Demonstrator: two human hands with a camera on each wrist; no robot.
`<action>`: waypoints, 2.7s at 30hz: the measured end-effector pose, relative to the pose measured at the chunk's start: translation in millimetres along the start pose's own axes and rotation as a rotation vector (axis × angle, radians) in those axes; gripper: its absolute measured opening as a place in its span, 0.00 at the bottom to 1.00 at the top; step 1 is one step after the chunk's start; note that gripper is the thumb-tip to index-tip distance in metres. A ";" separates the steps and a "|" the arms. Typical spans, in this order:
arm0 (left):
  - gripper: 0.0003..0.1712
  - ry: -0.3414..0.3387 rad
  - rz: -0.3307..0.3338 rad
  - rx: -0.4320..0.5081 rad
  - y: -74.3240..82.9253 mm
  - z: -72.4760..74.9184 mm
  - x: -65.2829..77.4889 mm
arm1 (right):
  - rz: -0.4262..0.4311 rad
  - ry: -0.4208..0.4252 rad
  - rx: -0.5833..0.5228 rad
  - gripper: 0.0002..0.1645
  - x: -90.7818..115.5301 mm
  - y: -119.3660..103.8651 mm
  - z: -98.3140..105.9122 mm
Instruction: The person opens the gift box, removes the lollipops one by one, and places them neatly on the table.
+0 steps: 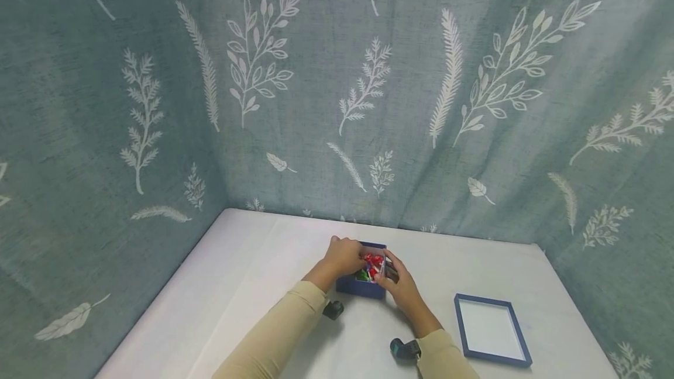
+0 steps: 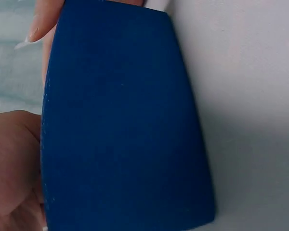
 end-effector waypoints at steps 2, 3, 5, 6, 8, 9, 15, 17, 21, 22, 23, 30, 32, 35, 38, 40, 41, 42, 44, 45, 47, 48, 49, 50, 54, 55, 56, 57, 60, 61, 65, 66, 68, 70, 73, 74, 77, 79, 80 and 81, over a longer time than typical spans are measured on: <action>0.07 -0.011 0.016 -0.031 2.4 1.1 -0.5 | 0.009 -0.002 -0.005 0.42 0.3 -0.7 0.2; 0.07 -0.018 0.025 -0.047 3.6 1.7 -0.7 | 0.009 -0.003 -0.008 0.42 0.4 -0.6 0.3; 0.06 -0.032 0.038 -0.091 7.0 2.9 -1.5 | 0.011 -0.003 -0.013 0.42 0.7 -1.2 0.9; 0.06 -0.040 0.045 -0.111 9.0 3.4 -2.0 | 0.009 -0.002 -0.013 0.42 0.7 -1.1 1.4; 0.05 -0.051 0.060 -0.144 11.9 4.0 -3.5 | 0.004 0.003 -0.012 0.42 0.8 -1.2 1.9; 0.05 -0.056 0.070 -0.157 12.8 4.1 -4.1 | -0.003 0.003 -0.014 0.42 1.0 -1.1 2.0; 0.06 -0.091 0.102 -0.155 11.5 3.6 -4.8 | -0.030 0.011 -0.001 0.42 1.9 -3.3 1.8; 0.04 -0.112 0.098 -0.132 9.6 1.9 -5.0 | -0.034 0.013 -0.004 0.42 1.7 -3.4 1.6; 0.04 -0.168 0.101 -0.087 6.5 -2.4 -6.9 | -0.037 0.014 -0.009 0.42 1.4 -3.5 1.5; 0.04 -0.176 0.103 -0.078 5.9 -2.9 -6.9 | -0.039 0.014 -0.008 0.42 1.2 -3.4 1.2; 0.05 -0.184 0.105 -0.073 5.6 -3.1 -6.7 | -0.038 0.014 -0.003 0.42 1.1 -3.5 1.0; 0.19 -0.150 0.088 -0.095 8.0 -0.5 -3.5 | -0.025 0.007 -0.019 0.42 -1.1 2.5 -0.5; 0.20 -0.127 0.074 -0.107 8.8 -0.7 -2.9 | -0.027 0.016 -0.031 0.42 -3.5 10.0 -0.4; 0.18 -0.096 0.052 -0.112 9.6 -1.5 -1.8 | -0.036 0.038 -0.021 0.42 -7.7 24.7 0.3; 0.15 -0.072 0.031 -0.095 8.2 -2.7 -1.3 | -0.052 0.051 -0.014 0.43 -11.5 37.4 1.0; 0.14 -0.046 0.018 -0.073 6.7 -1.6 -0.6 | -0.053 0.051 -0.009 0.44 -12.5 40.4 1.3; 0.13 -0.030 0.010 -0.058 6.0 -0.2 -0.1 | -0.055 0.052 -0.006 0.44 -12.7 40.6 1.5; 0.11 -0.016 0.004 -0.043 5.0 1.1 0.6 | -0.060 0.051 -0.005 0.44 -12.7 40.4 1.8; 0.08 0.013 -0.006 -0.009 3.1 4.8 2.5 | -0.063 0.049 -0.008 0.43 -11.7 37.4 2.2; 0.08 0.026 -0.010 0.011 1.8 6.8 3.6 | -0.065 0.046 -0.012 0.43 -11.0 34.9 2.3; 0.08 0.048 -0.015 0.060 -1.6 10.6 6.0 | -0.061 0.035 -0.013 0.43 -8.1 24.4 2.2; 0.09 0.057 -0.015 0.093 -3.7 12.6 7.3 | -0.058 0.027 -0.018 0.42 -6.7 19.2 2.1; 0.10 0.068 -0.016 0.126 -5.9 14.8 8.4 | -0.049 0.020 -0.021 0.42 -5.4 13.9 2.1; 0.11 0.086 -0.023 0.162 -7.8 18.0 10.0 | -0.045 0.016 -0.027 0.42 -4.5 9.5 2.1; 0.12 0.145 -0.022 0.309 -18.9 29.5 14.5 | -0.021 0.024 -0.026 0.41 -4.5 8.1 2.8; 0.12 0.156 -0.021 0.338 -21.9 31.8 15.6 | -0.022 0.030 -0.026 0.41 -5.3 11.6 2.8; 0.13 0.163 -0.016 0.371 -25.2 33.6 16.9 | -0.028 0.035 -0.023 0.41 -6.4 16.1 2.6; 0.13 0.164 -0.006 0.399 -28.8 34.3 17.9 | -0.029 0.038 -0.015 0.41 -7.1 20.3 2.2; 0.13 0.164 0.001 0.460 -37.9 35.5 21.5 | -0.041 0.041 -0.002 0.43 -9.2 31.2 1.0; 0.13 0.165 -0.002 0.476 -40.7 35.7 22.7 | -0.051 0.043 0.000 0.43 -9.5 33.5 1.0; 0.13 0.185 -0.019 0.530 -50.9 37.1 27.7 | -0.050 0.052 0.007 0.43 -10.6 35.5 1.9; 0.13 0.193 -0.019 0.546 -53.8 37.2 29.0 | -0.053 0.055 0.008 0.43 -10.5 35.6 2.1; 0.13 0.203 -0.009 0.581 -59.3 36.8 30.4 | -0.058 0.056 0.006 0.43 -10.8 35.7 3.8; 0.13 0.222 0.001 0.616 -65.4 35.1 31.8 | -0.058 0.052 -0.002 0.43 -11.0 35.4 4.8; 0.14 0.264 -0.001 0.651 -73.1 30.8 33.3 | -0.075 0.049 -0.015 0.43 -11.2 36.6 6.1; 0.14 0.282 -0.005 0.660 -75.4 29.0 33.7 | -0.073 0.048 -0.016 0.43 -11.3 36.6 6.3; 0.15 0.327 0.000 0.682 -82.3 22.9 35.9 | -0.079 0.050 -0.009 0.44 -11.2 38.1 5.9; 0.15 0.340 0.009 0.700 -87.4 18.1 37.2 | -0.085 0.053 -0.004 0.44 -10.8 39.0 4.7; 0.15 0.340 0.016 0.706 -90.2 15.0 37.3 | -0.086 0.055 -0.001 0.44 -10.5 38.8 4.0; 0.14 0.335 0.022 0.711 -93.0 11.9 37.0 | -0.089 0.058 0.000 0.44 -10.3 38.9 3.4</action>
Point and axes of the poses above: each hand's wrist, its own x-axis away from the middle knuckle, its own z-axis out of the back of the hand, y = z × x, the point moved 7 cm from there along -x, towards the middle knuckle, and after that the axes turned 6 degrees about -y, right-handed, at the moved point
